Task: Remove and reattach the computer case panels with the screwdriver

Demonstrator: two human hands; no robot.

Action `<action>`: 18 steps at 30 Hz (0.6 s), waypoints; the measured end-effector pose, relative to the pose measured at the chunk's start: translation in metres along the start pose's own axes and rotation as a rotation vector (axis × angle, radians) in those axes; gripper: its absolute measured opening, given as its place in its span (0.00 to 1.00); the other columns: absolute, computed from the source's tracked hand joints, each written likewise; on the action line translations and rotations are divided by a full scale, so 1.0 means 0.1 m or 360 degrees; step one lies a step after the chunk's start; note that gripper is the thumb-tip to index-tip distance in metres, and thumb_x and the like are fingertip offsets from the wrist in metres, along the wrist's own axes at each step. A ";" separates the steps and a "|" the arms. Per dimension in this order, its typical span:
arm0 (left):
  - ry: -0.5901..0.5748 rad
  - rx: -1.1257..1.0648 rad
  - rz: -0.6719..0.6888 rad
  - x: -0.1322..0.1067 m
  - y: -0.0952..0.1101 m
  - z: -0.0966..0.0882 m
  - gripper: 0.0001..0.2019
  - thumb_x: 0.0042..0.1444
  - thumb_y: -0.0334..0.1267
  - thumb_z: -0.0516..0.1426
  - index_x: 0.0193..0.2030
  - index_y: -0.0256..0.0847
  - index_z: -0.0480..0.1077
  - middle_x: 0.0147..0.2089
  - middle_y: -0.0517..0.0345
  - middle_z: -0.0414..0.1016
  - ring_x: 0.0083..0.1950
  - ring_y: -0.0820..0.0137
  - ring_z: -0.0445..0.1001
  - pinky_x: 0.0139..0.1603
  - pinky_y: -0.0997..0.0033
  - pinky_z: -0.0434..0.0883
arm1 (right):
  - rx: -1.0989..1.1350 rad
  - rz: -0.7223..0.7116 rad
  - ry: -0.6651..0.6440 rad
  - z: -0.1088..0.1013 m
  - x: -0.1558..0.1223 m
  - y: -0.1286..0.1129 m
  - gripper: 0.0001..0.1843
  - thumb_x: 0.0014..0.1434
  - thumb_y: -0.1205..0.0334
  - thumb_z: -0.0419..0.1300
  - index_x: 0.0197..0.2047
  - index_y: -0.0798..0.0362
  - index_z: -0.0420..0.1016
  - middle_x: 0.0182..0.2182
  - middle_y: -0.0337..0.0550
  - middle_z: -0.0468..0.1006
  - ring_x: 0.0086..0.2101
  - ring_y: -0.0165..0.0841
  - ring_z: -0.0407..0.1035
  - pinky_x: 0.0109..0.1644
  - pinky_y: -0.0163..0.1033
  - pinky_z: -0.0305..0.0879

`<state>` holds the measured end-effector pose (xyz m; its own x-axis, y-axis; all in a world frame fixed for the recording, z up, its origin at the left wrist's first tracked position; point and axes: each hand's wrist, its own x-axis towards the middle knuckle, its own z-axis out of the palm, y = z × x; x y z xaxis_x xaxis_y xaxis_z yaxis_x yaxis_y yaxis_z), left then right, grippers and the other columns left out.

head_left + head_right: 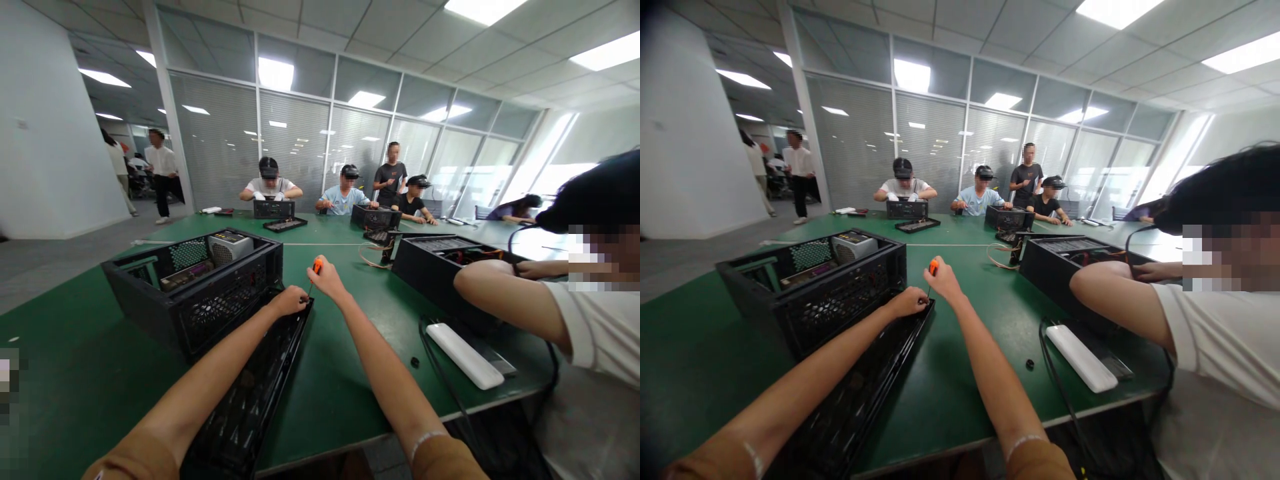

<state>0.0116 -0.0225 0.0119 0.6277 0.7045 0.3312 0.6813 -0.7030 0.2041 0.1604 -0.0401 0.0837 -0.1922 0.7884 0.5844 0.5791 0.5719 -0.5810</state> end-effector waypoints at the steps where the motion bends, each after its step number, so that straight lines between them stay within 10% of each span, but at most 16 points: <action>1: 0.0003 0.0003 -0.0007 -0.01 0.02 -0.02 0.08 0.46 0.30 0.53 0.30 0.37 0.74 0.32 0.55 0.76 0.35 0.71 0.72 0.39 0.76 0.64 | -0.0023 -0.0046 0.0050 -0.07 -0.01 -0.04 0.05 0.50 0.61 0.50 0.31 0.51 0.59 0.21 0.31 0.62 0.21 0.26 0.58 0.28 0.31 0.55; 7: -0.0042 -0.0057 -0.0005 -0.38 0.30 -0.45 0.08 0.47 0.31 0.54 0.32 0.38 0.74 0.32 0.57 0.76 0.34 0.73 0.71 0.38 0.78 0.64 | -0.0288 -0.0503 -0.0285 -0.37 -0.37 -0.13 0.07 0.46 0.70 0.52 0.31 0.54 0.65 0.30 0.41 0.69 0.35 0.32 0.62 0.40 0.36 0.59; 12: 0.0179 -0.0103 -0.0093 -1.27 0.64 -1.12 0.08 0.54 0.39 0.51 0.33 0.43 0.71 0.36 0.60 0.73 0.40 0.72 0.70 0.45 0.73 0.65 | -0.0544 -0.0766 -0.0849 -0.34 -0.91 -0.02 0.21 0.52 0.68 0.54 0.51 0.52 0.65 0.47 0.47 0.69 0.45 0.34 0.64 0.47 0.38 0.59; 14: 0.0576 -0.0015 -0.0317 -1.70 0.58 -1.35 0.07 0.54 0.41 0.52 0.32 0.45 0.69 0.38 0.60 0.72 0.42 0.70 0.69 0.48 0.70 0.65 | -0.0548 -0.0848 -0.0964 -0.25 -1.05 0.02 0.24 0.55 0.60 0.55 0.56 0.50 0.61 0.51 0.47 0.66 0.47 0.34 0.64 0.47 0.37 0.60; 18: 0.1963 0.0200 -0.1032 -2.34 -0.03 -1.56 0.09 0.52 0.40 0.53 0.39 0.42 0.65 0.38 0.60 0.68 0.39 0.71 0.67 0.45 0.69 0.66 | -0.0585 -0.1072 -0.1053 0.04 -1.16 0.01 0.26 0.55 0.45 0.52 0.52 0.52 0.65 0.47 0.49 0.70 0.44 0.35 0.66 0.43 0.36 0.61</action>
<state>-0.1960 -0.2008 0.0777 -0.4953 0.3118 0.8108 0.7889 -0.2295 0.5701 0.1802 -0.1298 0.0133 -0.9046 0.3588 0.2302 0.3750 0.9266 0.0292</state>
